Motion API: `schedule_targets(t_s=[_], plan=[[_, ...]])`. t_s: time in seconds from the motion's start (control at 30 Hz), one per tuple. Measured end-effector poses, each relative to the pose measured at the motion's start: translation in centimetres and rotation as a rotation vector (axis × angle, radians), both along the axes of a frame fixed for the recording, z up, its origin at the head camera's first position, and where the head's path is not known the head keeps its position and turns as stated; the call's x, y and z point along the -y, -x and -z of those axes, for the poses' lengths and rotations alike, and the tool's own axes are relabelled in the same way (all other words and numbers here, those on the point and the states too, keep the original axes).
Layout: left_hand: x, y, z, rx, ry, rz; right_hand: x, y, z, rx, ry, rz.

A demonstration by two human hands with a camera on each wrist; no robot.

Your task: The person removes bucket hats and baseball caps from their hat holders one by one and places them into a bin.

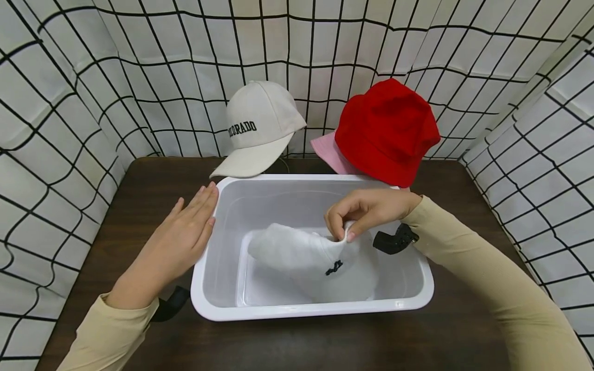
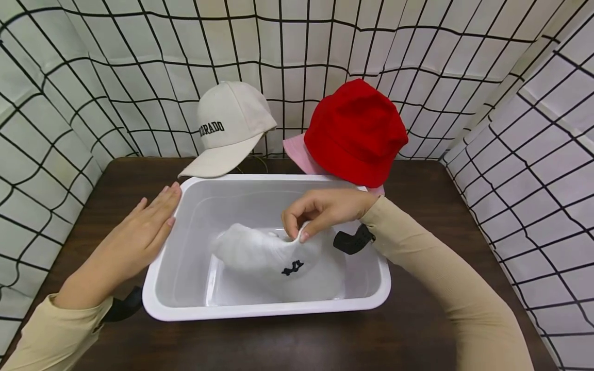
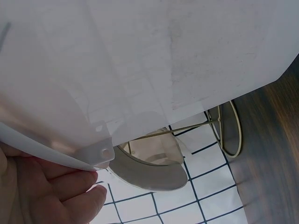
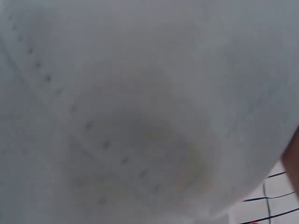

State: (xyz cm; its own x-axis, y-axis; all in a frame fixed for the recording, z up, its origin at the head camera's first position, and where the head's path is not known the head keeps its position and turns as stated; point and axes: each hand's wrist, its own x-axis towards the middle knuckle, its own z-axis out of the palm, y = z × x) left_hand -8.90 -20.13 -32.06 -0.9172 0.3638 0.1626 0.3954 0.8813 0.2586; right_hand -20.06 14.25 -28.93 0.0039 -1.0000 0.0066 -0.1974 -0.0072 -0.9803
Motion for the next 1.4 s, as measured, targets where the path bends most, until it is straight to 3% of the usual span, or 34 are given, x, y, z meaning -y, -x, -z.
schedule_targets(t_s=[0.33,0.53,0.7,0.9,1.0,1.17,1.4], plan=[[0.1,0.0,0.0,-0.017,-0.022,0.020,2.4,1.2,1.8,-0.263,-0.160,0.203],[0.1,0.1,0.0,-0.022,-0.026,0.023,3.6,1.5,2.5,-0.534,-0.199,0.310],[0.1,0.1,0.0,-0.019,-0.024,0.020,5.1,1.3,3.3,-0.799,-0.271,0.313],[0.1,0.0,0.0,-0.013,-0.023,0.014,6.7,0.9,4.1,-0.986,-0.380,0.287],[0.1,0.0,0.1,-0.017,-0.025,0.017,7.0,0.9,4.8,-1.016,-0.423,0.295],[0.1,0.1,0.2,-0.025,-0.028,0.021,7.0,1.4,6.1,-0.979,-0.444,0.318],[0.1,0.2,0.3,-0.028,-0.028,0.020,7.1,1.2,6.7,-0.989,-0.492,0.328]])
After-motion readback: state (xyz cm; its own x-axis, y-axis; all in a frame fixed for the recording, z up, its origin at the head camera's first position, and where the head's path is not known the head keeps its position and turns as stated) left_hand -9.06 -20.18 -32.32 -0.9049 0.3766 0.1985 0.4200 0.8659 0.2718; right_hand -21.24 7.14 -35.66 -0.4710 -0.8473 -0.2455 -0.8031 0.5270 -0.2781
